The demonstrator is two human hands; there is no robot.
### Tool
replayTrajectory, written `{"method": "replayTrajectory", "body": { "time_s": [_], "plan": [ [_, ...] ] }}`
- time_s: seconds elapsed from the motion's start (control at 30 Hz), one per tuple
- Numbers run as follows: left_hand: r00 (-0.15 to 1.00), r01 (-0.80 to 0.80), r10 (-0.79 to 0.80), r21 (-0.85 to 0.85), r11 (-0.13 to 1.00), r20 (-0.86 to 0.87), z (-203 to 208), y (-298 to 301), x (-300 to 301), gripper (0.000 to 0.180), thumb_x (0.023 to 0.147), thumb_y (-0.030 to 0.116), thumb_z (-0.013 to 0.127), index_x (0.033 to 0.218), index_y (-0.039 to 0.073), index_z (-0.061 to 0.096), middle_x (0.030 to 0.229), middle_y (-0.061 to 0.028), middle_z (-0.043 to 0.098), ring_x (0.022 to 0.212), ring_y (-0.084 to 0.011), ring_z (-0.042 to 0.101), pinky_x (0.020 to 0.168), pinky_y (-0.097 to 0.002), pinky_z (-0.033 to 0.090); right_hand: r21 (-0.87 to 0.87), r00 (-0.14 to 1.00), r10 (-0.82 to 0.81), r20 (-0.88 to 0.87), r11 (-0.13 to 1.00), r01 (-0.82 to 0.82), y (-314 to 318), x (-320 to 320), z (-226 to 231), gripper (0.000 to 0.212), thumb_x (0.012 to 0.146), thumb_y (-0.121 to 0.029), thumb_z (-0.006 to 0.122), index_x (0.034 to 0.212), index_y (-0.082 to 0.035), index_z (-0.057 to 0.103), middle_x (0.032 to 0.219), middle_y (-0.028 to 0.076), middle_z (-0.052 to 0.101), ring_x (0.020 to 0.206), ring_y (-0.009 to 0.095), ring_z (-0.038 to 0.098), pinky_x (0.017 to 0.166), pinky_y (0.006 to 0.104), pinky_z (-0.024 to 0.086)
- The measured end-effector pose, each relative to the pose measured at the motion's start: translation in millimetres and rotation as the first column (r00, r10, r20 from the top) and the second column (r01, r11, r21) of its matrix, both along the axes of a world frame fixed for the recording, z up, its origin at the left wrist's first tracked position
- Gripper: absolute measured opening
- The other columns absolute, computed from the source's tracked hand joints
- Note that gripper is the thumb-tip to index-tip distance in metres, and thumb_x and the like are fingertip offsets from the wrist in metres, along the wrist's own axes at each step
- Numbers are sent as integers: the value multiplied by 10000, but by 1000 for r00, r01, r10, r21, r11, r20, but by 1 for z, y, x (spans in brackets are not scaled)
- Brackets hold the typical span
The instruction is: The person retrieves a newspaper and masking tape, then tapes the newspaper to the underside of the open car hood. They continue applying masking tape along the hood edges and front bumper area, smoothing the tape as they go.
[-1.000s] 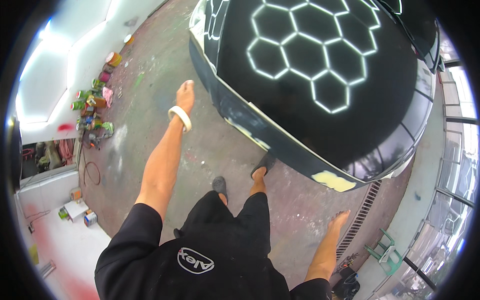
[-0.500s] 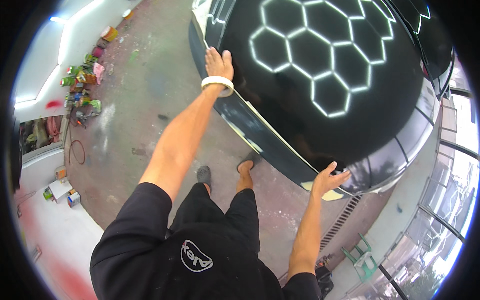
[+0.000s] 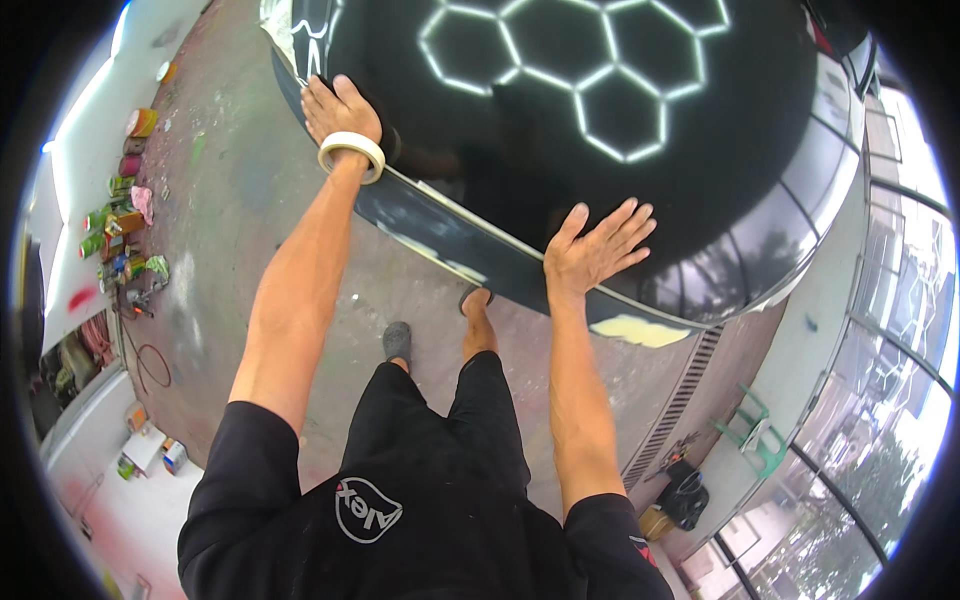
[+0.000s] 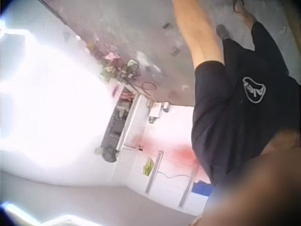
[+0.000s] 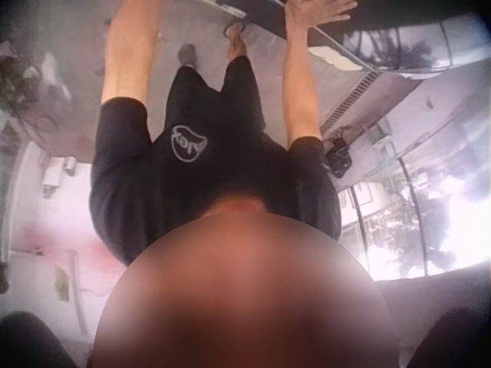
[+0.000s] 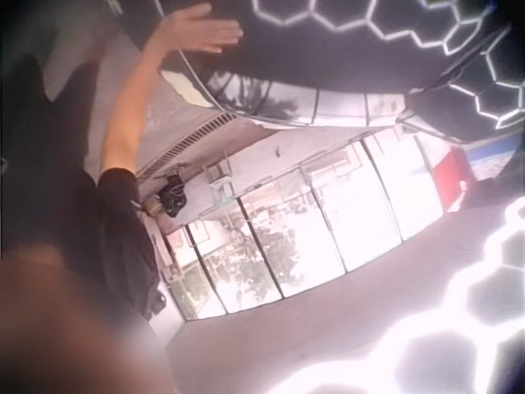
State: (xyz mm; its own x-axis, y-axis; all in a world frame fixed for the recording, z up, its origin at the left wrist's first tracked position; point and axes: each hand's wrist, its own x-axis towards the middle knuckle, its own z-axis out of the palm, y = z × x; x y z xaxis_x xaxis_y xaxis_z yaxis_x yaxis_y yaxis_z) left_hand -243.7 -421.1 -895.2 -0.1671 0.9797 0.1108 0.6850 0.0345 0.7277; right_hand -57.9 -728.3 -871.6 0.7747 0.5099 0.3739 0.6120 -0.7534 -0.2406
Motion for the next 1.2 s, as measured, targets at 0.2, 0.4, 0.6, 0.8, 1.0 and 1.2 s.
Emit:
{"method": "replayTrajectory", "body": {
  "time_s": [0.2,0.4,0.6,0.8,1.0,1.2],
  "plan": [
    [986,112,-96,117,987,-132,-17,10,-15,826,1135,498,351,1635,-156,280,1699,-367,329,1622,-481,272,1345,-557,162,-7,993,9,119,1000,-8,1,1,-13,774,1090,-448,549,1698,-26,323,1767,259,288,1650,473,214,1289,702,123],
    [993,115,-107,163,980,-59,-14,15,-20,844,1111,490,421,1637,-154,281,1718,-368,285,1637,-475,232,1353,-546,150,-73,939,308,153,951,-300,46,-42,-19,702,1091,-368,557,1661,9,391,1761,228,329,1672,423,194,1308,670,67],
    [987,157,-159,72,985,25,-8,24,-22,795,1086,461,491,1599,-126,332,1689,-356,304,1625,-484,225,1337,-589,174,-292,765,634,117,758,-583,198,-117,1,692,1079,-465,550,1645,-76,467,1765,115,360,1675,334,216,1318,678,31],
    [980,181,-189,117,977,68,0,69,-26,811,1111,472,471,1649,-102,277,1723,-369,243,1639,-505,174,1345,-584,149,-287,735,668,115,731,-619,235,-127,2,880,994,-597,632,1677,-86,416,1782,109,328,1679,329,203,1329,658,25],
    [972,231,-233,57,971,39,0,62,-27,831,1122,491,465,1684,-77,234,1753,-353,203,1656,-494,138,1356,-572,118,-302,761,642,90,746,-593,227,-132,11,918,984,-631,632,1675,-69,409,1780,121,331,1677,337,213,1327,670,58],
    [980,186,-180,64,980,-86,2,92,-20,818,1133,478,427,1690,-84,221,1736,-391,197,1632,-538,174,1339,-604,140,-306,766,640,58,742,-597,244,-142,22,909,964,-633,645,1635,-50,457,1775,153,329,1669,389,214,1293,731,56]
  ]
}}
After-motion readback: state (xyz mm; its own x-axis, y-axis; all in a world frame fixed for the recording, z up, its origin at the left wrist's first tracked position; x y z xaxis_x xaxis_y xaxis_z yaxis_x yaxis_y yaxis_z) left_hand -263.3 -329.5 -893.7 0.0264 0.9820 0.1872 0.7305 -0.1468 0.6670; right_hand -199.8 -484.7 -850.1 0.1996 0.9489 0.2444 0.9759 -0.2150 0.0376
